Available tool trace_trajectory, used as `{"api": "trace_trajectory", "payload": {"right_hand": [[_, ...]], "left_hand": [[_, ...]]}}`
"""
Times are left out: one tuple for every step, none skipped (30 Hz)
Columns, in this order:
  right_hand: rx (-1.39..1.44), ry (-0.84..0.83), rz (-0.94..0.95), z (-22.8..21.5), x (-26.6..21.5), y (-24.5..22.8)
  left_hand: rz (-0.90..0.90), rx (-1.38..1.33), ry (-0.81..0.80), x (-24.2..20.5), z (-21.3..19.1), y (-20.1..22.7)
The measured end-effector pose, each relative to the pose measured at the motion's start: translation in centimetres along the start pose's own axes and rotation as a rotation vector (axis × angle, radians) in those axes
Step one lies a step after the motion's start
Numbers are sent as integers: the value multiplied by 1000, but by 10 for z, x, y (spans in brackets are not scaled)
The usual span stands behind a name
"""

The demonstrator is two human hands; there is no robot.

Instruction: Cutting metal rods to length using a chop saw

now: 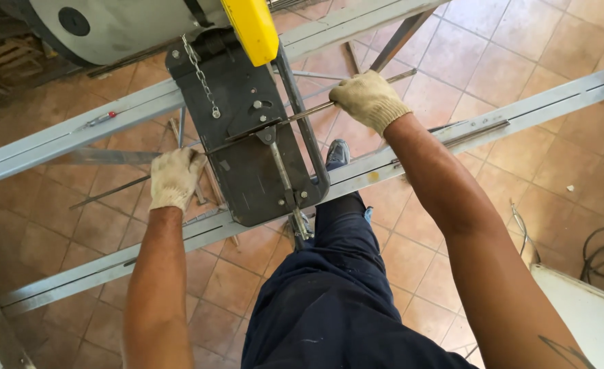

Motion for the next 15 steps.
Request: {"api": "trace_trajectory", "payload": {"right_hand": [[2,-2,-1,-32,1,-14],[309,-178,280,-43,-4,-7],[611,-353,557,-53,-15,-7],[607,-353,554,-46,-15,-3],[304,-359,324,-46,-6,-9],[4,-358,92,-43,-1,-19],[3,-358,90,-33,1,-14],[5,-292,65,-27,6,-10],[8,-227,40,-22,9,-6],[8,-228,40,-13,5,-5],[7,-105,28,-15,4,-2],[4,18,17,-17,1,1],[2,19,14,-18,2,2],[25,27,22,-19,2,4],[55,33,30,-18,2,3]], "left_hand": [[0,1,-3,4,5,-1],[2,-75,-8,7,9,-2],[0,-154,-8,12,13,-3],[-4,-156,-6,12,6,3],[-1,-150,-34,12,2,9],[2,-144,-62,12,-3,15],[0,-144,-61,13,5,11],[15,-150,-29,14,10,8],[31,-155,3,15,15,6],[31,-156,3,11,25,2],[42,-114,66,13,28,-1],[52,-72,130,15,31,-4],[49,-72,132,17,34,-4],[57,-69,139,19,37,-5],[65,-63,141,18,40,-6]]}}
Point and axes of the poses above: each hand's wrist, its own x-axis towards the middle knuckle, its own z-axis out of the palm, y = z × x, the point moved 9 cm from there along x, towards the middle knuckle, and after that the axes turned 3 degrees about -z, right-handed, at the moved point
